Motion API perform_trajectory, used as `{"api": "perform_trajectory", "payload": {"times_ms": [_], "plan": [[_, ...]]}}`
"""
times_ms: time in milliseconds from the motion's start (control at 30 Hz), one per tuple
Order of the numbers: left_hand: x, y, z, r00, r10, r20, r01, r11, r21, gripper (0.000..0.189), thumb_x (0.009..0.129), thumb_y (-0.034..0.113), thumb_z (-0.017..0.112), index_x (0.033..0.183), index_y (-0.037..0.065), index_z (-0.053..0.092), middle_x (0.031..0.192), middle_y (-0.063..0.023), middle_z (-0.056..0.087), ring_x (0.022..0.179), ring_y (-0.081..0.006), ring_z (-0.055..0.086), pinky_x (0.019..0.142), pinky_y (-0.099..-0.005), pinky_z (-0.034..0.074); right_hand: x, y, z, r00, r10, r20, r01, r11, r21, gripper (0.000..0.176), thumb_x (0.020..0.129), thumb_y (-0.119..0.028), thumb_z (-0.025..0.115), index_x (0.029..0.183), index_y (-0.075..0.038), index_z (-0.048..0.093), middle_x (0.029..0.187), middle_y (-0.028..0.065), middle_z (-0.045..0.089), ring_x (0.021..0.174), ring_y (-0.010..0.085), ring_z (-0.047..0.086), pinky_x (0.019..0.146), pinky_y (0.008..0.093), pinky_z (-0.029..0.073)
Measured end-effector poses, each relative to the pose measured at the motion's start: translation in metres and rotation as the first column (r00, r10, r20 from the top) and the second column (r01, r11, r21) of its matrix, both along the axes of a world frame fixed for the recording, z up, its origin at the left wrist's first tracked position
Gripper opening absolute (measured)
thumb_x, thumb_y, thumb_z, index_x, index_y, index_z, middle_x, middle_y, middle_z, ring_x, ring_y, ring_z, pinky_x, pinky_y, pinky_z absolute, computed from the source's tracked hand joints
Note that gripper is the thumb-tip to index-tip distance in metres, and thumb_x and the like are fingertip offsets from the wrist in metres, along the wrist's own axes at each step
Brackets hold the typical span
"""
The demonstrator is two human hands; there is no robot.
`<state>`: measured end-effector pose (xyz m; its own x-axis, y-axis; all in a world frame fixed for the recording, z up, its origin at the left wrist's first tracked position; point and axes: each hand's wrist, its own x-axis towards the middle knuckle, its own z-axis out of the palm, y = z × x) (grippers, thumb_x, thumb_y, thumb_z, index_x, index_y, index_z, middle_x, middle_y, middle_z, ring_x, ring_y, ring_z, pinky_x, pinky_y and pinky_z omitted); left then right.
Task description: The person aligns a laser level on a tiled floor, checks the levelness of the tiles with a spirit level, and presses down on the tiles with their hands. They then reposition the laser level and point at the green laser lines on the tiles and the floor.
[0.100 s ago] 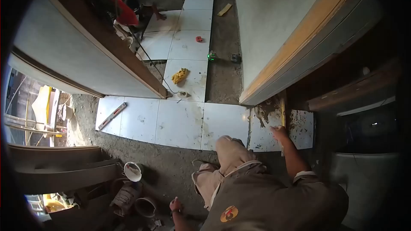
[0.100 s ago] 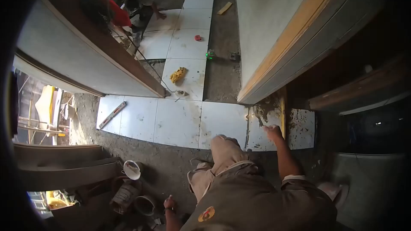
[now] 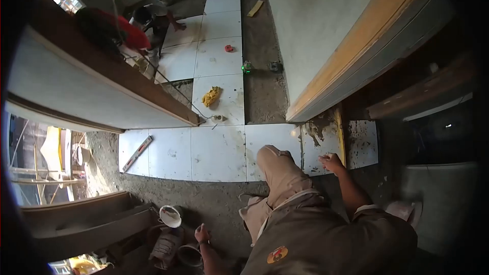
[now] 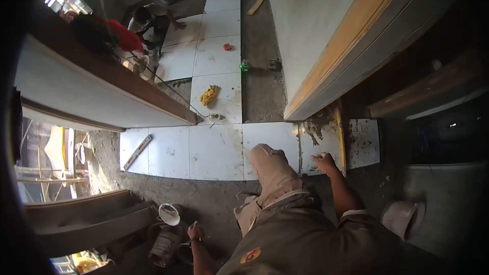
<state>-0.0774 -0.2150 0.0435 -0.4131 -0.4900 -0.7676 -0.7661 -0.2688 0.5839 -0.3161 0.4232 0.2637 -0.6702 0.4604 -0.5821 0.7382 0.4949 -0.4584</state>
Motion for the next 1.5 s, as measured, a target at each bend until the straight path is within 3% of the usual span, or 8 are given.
{"api": "perform_trajectory", "payload": {"times_ms": [167, 400, 467, 633, 800, 1033, 1200, 1500], "plan": [[-0.202, -0.141, 0.115, 0.955, -0.291, -0.064, 0.254, 0.908, -0.333, 0.047, 0.092, 0.031, 0.067, 0.122, -0.004, 0.06, 0.104, -0.0151, 0.07, 0.087, -0.0206, 0.068, 0.075, -0.0353, 0.055, -0.058, -0.124, -0.086, 0.988, -0.153, -0.011, 0.145, 0.958, -0.246, 0.052, 0.087, -0.041, 0.075, 0.11, 0.004, 0.065, 0.083, 0.0086, 0.07, 0.065, 0.0154, 0.066, 0.056, 0.0318, 0.051], [-0.437, 0.005, 0.04, 0.733, -0.667, 0.134, 0.657, 0.643, -0.394, 0.052, 0.086, 0.031, 0.075, 0.126, -0.001, 0.062, 0.106, -0.0187, 0.071, 0.098, -0.0281, 0.069, 0.088, -0.0396, 0.055, -0.335, -0.145, -0.234, 0.958, -0.281, -0.06, 0.249, 0.917, -0.31, 0.031, 0.093, -0.034, 0.07, 0.093, -0.003, 0.066, 0.07, 0.0036, 0.064, 0.057, 0.0126, 0.061, 0.048, 0.027, 0.047], [-0.505, 0.057, -0.027, 0.679, -0.723, 0.128, 0.731, 0.651, -0.205, 0.06, 0.082, 0.03, 0.08, 0.13, 0.001, 0.058, 0.115, -0.0195, 0.069, 0.105, -0.0323, 0.069, 0.091, -0.0439, 0.055, -0.435, -0.145, -0.32, 0.961, -0.276, 0.015, 0.269, 0.918, -0.292, 0.04, 0.089, -0.041, 0.071, 0.094, -0.001, 0.071, 0.077, 0.0112, 0.07, 0.072, 0.0228, 0.07, 0.066, 0.0358, 0.054], [-0.766, 0.185, -0.165, -0.188, -0.929, 0.318, 0.968, -0.23, -0.1, 0.1, 0.081, 0.035, 0.077, 0.159, 0.018, 0.016, 0.153, -0.0238, 0.036, 0.134, -0.0425, 0.046, 0.107, -0.0508, 0.042, -0.637, -0.124, -0.481, 0.99, 0.096, 0.1, -0.114, 0.974, 0.196, 0.078, 0.091, -0.05, 0.064, 0.149, -0.004, 0.037, 0.143, 0.0256, 0.048, 0.129, 0.0412, 0.05, 0.102, 0.0489, 0.047], [-0.977, 0.254, -0.276, -0.158, -0.862, 0.481, 0.471, -0.494, -0.731, 0.098, 0.076, 0.024, 0.076, 0.158, 0.022, 0.023, 0.159, -0.0212, 0.027, 0.145, -0.0404, 0.029, 0.116, -0.0572, 0.027, -0.763, -0.101, -0.544, 0.983, 0.086, 0.163, -0.15, 0.888, 0.435, 0.097, 0.087, -0.062, 0.065, 0.157, -0.014, 0.018, 0.148, 0.029, 0.04, 0.132, 0.0458, 0.047, 0.103, 0.0514, 0.046], [-1.053, 0.28, -0.292, -0.216, -0.837, 0.502, 0.419, -0.544, -0.727, 0.077, 0.081, 0.017, 0.071, 0.149, 0.022, 0.037, 0.155, -0.0235, 0.031, 0.142, -0.0424, 0.033, 0.111, -0.0557, 0.033, -0.797, -0.084, -0.556, 0.972, 0.083, 0.22, -0.149, 0.941, 0.305, 0.1, 0.081, -0.05, 0.078, 0.155, -0.014, 0.022, 0.144, 0.0242, 0.045, 0.126, 0.0426, 0.054, 0.099, 0.0506, 0.049], [-1.101, 0.286, -0.256, -0.241, -0.784, 0.571, 0.523, -0.601, -0.604, 0.075, 0.078, 0.019, 0.072, 0.146, 0.019, 0.039, 0.153, -0.0189, 0.036, 0.138, -0.0363, 0.037, 0.108, -0.0504, 0.035, -0.763, -0.095, -0.53, 0.963, -0.163, -0.217, 0.188, 0.977, 0.101, 0.095, 0.08, -0.039, 0.081, 0.149, 0.002, 0.031, 0.136, 0.0264, 0.052, 0.124, 0.0409, 0.055, 0.102, 0.0463, 0.046], [-1.025, 0.278, -0.169, -0.179, -0.969, 0.172, 0.47, -0.238, -0.85, 0.083, 0.059, 0.028, 0.086, 0.132, 0.015, 0.049, 0.13, -0.0187, 0.048, 0.121, -0.0396, 0.047, 0.101, -0.053, 0.039, -0.666, -0.132, -0.445, 0.774, -0.424, -0.469, 0.401, 0.903, -0.155, 0.089, 0.081, -0.033, 0.082, 0.144, 0.01, 0.035, 0.127, 0.0232, 0.057, 0.115, 0.031, 0.058, 0.099, 0.039, 0.046]]}}
